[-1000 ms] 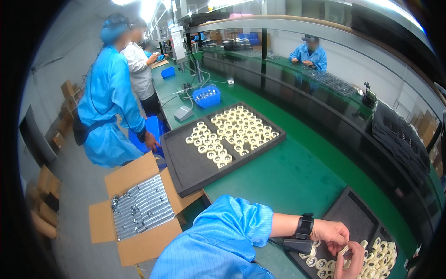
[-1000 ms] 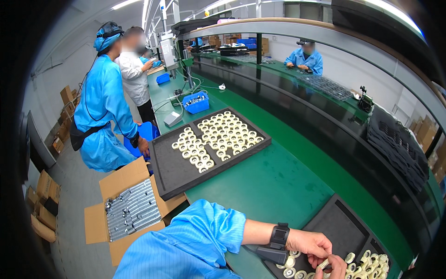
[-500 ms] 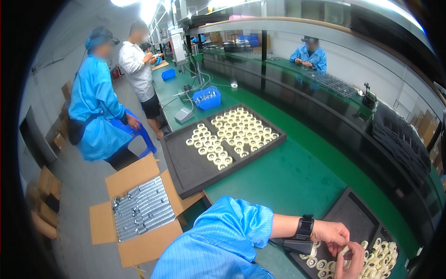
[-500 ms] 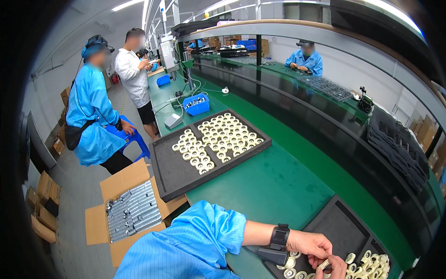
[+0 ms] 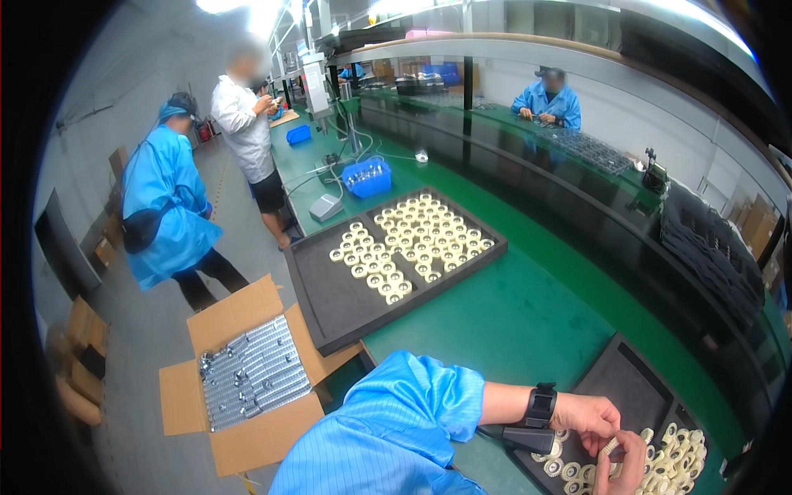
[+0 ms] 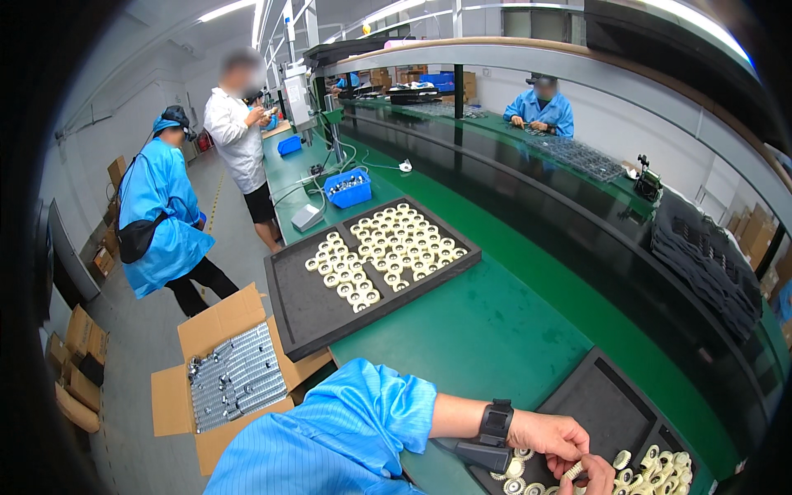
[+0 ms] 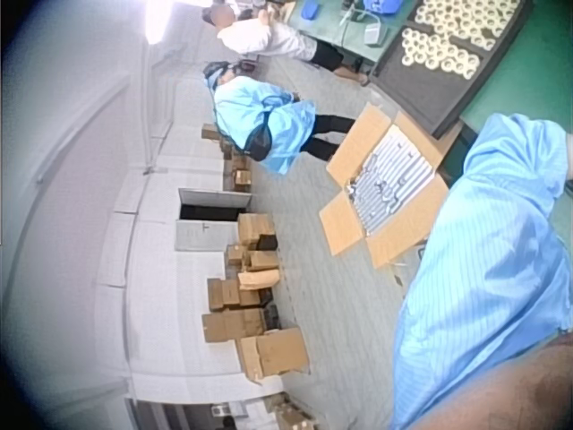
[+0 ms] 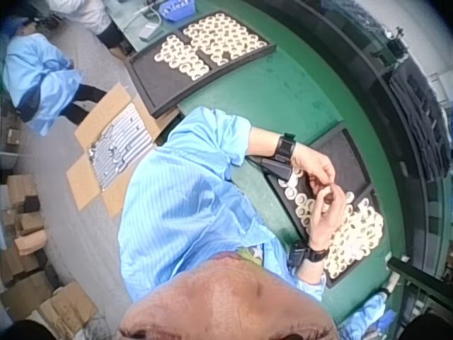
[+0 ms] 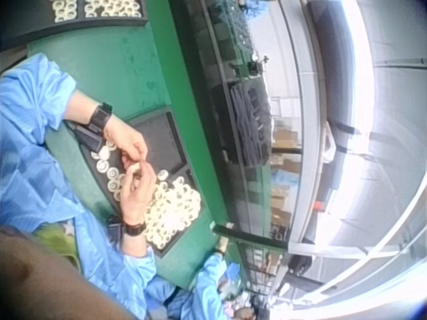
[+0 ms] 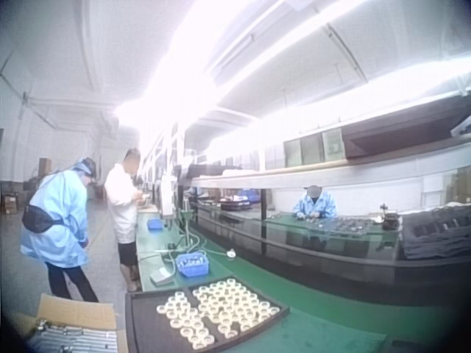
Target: The person is assembling white plastic gear components and wires on a factory line.
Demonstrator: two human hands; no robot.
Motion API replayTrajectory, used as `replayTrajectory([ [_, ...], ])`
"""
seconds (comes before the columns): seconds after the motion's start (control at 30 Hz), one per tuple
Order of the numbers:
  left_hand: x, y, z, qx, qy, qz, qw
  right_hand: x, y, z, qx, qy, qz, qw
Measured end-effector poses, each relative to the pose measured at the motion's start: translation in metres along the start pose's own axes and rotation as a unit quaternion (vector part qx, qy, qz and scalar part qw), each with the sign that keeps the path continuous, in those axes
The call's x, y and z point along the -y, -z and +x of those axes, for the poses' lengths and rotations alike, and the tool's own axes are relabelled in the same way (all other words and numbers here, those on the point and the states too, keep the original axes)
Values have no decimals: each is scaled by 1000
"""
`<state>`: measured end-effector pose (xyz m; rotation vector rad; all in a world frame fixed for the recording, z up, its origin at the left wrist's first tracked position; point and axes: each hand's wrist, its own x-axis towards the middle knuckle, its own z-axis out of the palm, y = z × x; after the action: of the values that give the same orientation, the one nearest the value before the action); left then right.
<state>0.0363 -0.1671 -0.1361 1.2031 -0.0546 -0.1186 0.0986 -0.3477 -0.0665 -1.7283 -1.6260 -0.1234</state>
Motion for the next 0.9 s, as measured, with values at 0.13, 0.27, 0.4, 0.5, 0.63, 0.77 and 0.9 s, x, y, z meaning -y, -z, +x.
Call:
replayTrajectory([
  [0.13, 3, 0, 4, -18, -3, -8, 1000, -1, 0, 0, -3, 3, 4, 1000],
  [0.27, 4, -1, 1, -18, -8, -9, 1000, 0, 0, -1, 5, -2, 7, 1000],
  [0.4, -1, -1, -2, -2, -1, 4, 1000, -1, 0, -3, 7, -9, 9, 1000],
  [0.5, -4, -1, -2, 0, 2, 9, 1000, 0, 0, -2, 8, -15, 5, 1000],
  [0.63, -1, -1, -2, -2, 2, 17, 1000, -2, 1, -1, 5, 7, 4, 1000],
  [0.77, -3, -3, -3, -2, 8, 16, 1000, 0, 2, -2, 8, -19, 16, 1000],
  [0.9, 0, -1, -2, -3, 11, 5, 1000, -2, 0, -2, -7, -8, 15, 1000],
])
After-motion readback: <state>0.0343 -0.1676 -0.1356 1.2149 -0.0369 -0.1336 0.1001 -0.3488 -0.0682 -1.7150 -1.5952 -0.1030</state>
